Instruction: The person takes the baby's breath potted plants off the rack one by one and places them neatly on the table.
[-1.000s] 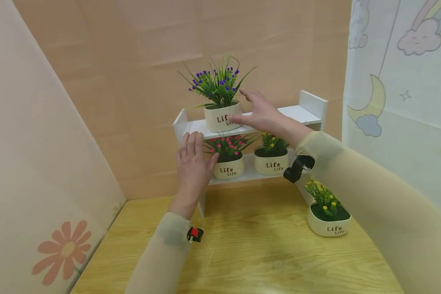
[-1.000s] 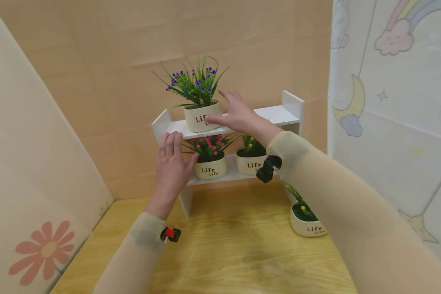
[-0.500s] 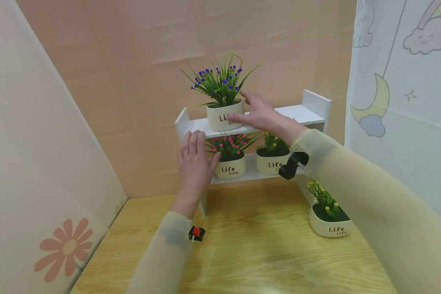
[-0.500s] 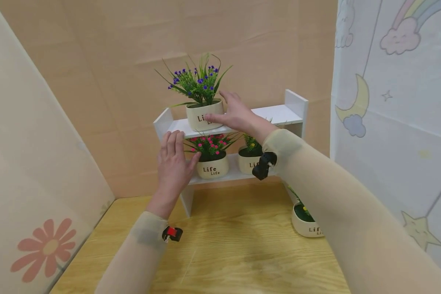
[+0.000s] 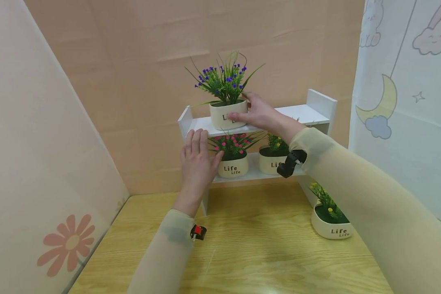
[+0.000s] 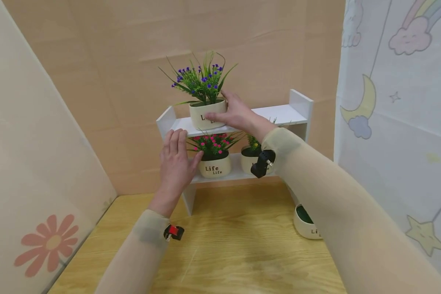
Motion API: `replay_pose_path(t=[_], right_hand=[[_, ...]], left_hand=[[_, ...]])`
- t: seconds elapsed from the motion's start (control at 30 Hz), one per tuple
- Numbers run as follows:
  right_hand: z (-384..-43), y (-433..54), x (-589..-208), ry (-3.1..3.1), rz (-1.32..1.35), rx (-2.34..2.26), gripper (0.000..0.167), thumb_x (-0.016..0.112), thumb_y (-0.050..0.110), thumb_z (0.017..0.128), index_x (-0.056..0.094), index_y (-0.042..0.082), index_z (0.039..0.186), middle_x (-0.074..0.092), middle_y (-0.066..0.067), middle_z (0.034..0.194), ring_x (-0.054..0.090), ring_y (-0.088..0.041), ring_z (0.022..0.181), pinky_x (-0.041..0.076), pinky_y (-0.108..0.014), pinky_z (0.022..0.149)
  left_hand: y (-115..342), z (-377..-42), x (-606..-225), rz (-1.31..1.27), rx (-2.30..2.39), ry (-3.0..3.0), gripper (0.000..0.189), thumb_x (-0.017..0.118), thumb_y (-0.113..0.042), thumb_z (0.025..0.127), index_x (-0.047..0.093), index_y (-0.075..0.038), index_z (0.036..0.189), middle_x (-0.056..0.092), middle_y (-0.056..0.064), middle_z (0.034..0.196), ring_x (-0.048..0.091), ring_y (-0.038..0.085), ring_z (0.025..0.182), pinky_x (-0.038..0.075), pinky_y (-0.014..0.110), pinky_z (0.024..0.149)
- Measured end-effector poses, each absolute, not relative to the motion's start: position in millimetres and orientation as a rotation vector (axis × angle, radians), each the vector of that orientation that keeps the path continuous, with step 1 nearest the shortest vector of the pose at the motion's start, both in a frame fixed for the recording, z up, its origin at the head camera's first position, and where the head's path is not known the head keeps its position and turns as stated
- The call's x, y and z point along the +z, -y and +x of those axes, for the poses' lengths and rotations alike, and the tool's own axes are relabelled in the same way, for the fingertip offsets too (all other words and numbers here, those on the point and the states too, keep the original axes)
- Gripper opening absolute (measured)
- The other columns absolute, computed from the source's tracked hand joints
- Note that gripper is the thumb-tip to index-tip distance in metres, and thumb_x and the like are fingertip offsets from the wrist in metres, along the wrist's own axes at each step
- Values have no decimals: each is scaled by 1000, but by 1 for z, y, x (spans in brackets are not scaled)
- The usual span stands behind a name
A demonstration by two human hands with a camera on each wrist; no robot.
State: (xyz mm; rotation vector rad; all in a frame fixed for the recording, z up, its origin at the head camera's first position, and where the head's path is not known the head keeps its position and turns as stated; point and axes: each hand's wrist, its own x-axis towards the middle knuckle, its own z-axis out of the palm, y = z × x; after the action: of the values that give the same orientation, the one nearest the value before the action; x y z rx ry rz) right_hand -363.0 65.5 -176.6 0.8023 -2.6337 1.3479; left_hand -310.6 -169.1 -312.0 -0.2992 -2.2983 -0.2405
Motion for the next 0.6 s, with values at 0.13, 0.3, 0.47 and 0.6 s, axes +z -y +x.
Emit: replay_pose_path(t=[0.13,0.3,0.47,0.6], right_hand=[[-366,-67,-177,2617,840,1402,104,79,45,103,16,5,175,48,-20,165,43,-37,156,37,-50,126],[-368,-69,-177,2618,842,1403,100,80,44,103,20,5,174,54,-21,158,50,-37,149,41,-51,123],[-368,-69,-177,2613,831,1439,98,80,43,103,23,7,174,56,-21,157,52,-36,148,42,-52,122],[-369,-68,-177,2600,833,1437,89,80,43,103,32,8,170,61,-19,152,55,-36,146,44,-51,119]], left_hand=[[168,-312,-312,-305,-253,2302,81,68,-51,109,24,-11,164,26,9,171,13,33,165,32,60,124],[166,-314,-314,-313,-260,2291,82,68,-52,108,25,-11,164,27,9,171,14,33,165,31,60,124],[164,-314,-313,-323,-257,2277,81,69,-51,108,26,-10,164,28,10,171,15,34,165,32,59,123],[164,-315,-314,-327,-259,2276,81,69,-50,108,26,-9,164,28,10,170,15,34,165,32,59,123]])
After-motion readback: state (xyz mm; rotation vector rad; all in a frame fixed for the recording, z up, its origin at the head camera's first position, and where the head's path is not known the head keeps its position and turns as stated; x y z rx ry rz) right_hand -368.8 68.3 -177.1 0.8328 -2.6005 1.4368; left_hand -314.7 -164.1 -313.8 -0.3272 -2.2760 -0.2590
